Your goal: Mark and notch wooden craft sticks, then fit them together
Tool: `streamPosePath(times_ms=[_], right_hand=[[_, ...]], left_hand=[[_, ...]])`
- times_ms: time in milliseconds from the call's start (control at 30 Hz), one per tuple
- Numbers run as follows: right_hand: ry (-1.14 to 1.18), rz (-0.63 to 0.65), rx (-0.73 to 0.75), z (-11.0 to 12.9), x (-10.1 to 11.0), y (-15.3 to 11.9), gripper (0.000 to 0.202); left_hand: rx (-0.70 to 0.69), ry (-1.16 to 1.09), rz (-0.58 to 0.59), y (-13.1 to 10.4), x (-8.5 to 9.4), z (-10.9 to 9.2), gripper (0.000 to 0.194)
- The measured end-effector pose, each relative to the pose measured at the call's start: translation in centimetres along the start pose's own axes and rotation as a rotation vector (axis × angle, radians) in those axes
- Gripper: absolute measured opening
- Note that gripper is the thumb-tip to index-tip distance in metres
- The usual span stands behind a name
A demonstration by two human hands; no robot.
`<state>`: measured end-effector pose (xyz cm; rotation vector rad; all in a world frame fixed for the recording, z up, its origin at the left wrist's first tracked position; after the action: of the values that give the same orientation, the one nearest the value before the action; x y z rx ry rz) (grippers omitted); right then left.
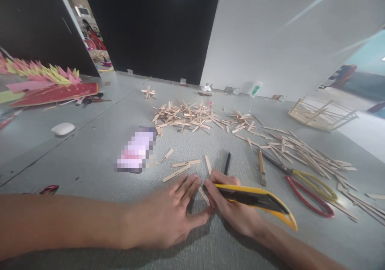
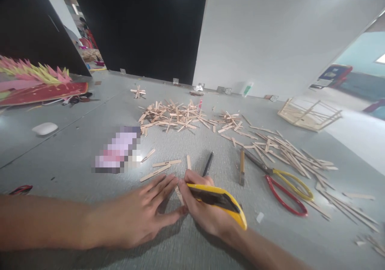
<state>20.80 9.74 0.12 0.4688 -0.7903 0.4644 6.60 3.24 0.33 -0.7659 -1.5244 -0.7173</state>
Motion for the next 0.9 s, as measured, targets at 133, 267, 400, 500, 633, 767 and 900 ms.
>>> streamPosePath(times_ms=[133,267,400,500,633,767,900], right_hand=[[0.061,0.058,-0.055,-0.4,-0.4,-0.1,0.041],[0.077,0.067,-0.064,-0.3,-0.6,0.0,0.04],[0.077,0.079,-0.061,-0.2,-0.8,-0.1,0.039],[0.07,0.075,-0.075,-0.4,-1.0,-0.3,0.039],[0.052,0.073,-0.061,-0.1,-0.7,-0.1,0.037],[0.051,0.117,-0.003,1.2,-0.3,0.4,0.035],[0.046,0.13,0.039,2.0,0.0,0.7,0.037]], left_hand=[[-0.005,0.026,-0.008,0.0,0.2,-0.1,0.064],[-0.002,0.012,-0.008,0.0,0.1,0.0,0.065],[0.009,-0.004,-0.011,0.0,-0.1,0.1,0.065],[0.013,-0.02,0.008,0.1,-0.2,0.2,0.065],[0.018,-0.046,0.03,0.1,-0.3,0.2,0.062],[0.043,-0.071,0.039,0.1,-0.4,0.3,0.064],[0.051,-0.075,0.027,0.1,-0.2,0.4,0.062]])
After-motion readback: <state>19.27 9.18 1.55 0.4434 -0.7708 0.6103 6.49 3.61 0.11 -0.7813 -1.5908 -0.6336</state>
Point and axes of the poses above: each hand's wrist, its own y-axis towards the middle knuckle, its own x-axis out of the back of the hand, z = x × y, the point moved 7 cm from there along y, towards the middle knuckle, and after that the axes turned 6 degrees about x, right-handed, at the moved point
